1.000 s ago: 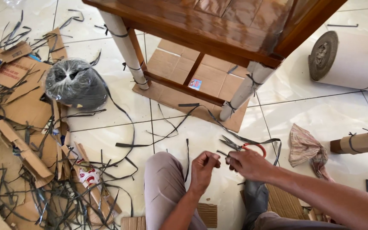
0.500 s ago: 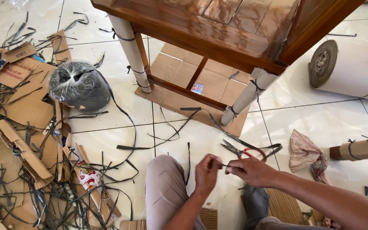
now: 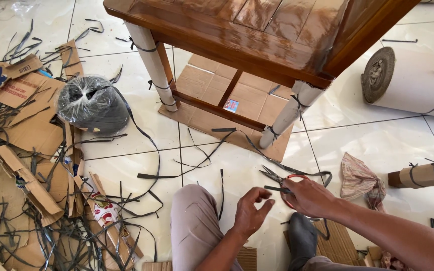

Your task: Wrapping furniture legs with protective foam and securing them with plastic ties

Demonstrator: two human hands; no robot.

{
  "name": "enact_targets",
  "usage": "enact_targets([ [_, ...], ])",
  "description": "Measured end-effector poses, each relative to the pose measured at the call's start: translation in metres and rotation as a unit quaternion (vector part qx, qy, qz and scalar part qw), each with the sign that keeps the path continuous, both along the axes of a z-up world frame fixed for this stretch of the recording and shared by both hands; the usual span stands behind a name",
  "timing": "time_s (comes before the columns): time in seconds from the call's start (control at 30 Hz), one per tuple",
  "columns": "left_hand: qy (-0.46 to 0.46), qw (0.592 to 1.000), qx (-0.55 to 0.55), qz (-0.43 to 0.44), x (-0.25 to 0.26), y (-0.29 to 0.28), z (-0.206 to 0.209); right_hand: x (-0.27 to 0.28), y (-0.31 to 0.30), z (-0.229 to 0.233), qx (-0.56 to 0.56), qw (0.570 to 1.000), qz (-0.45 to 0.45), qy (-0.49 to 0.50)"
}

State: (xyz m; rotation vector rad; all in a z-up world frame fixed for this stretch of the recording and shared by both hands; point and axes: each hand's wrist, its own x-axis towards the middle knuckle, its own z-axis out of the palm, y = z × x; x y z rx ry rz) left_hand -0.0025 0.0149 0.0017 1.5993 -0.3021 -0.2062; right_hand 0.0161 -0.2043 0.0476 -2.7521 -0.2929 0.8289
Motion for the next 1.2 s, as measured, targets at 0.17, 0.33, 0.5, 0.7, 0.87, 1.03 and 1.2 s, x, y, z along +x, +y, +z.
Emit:
enact_targets([
  [0.17,-0.001,0.99,0.014,-0.139,-0.012,-0.008,0.011,-0.012,0.027,-0.005,0.121,0.983,-0.085,0.111],
  [0.33,0.068,0.974,-0.024,-0.214,-0.028,-0.012,-0.004,-0.015,0.053,0.039,0.243,0.964,-0.091,0.061],
  [0.5,0.321,0.869,-0.329,-0.183,-0.029,-0.02,0.011,-0.012,0.06,0.056,0.25,0.942,-0.216,0.055],
  [0.7,0.331,0.828,-0.33,-0.311,-0.039,-0.015,0.013,0.001,0.054,0.047,0.286,0.925,-0.249,0.001],
  [0.87,0.33,0.905,-0.141,-0.228,-0.038,-0.007,-0.021,0.025,-0.02,-0.003,0.083,0.987,-0.118,-0.072],
  [1.03,0.23,0.95,0.139,-0.161,-0.002,0.039,-0.01,0.03,-0.15,-0.015,-0.329,0.939,0.064,0.083],
  [1.2,0.108,0.85,0.387,-0.34,-0.018,0.043,-0.017,0.021,-0.255,-0.003,-0.672,0.737,0.022,0.071],
])
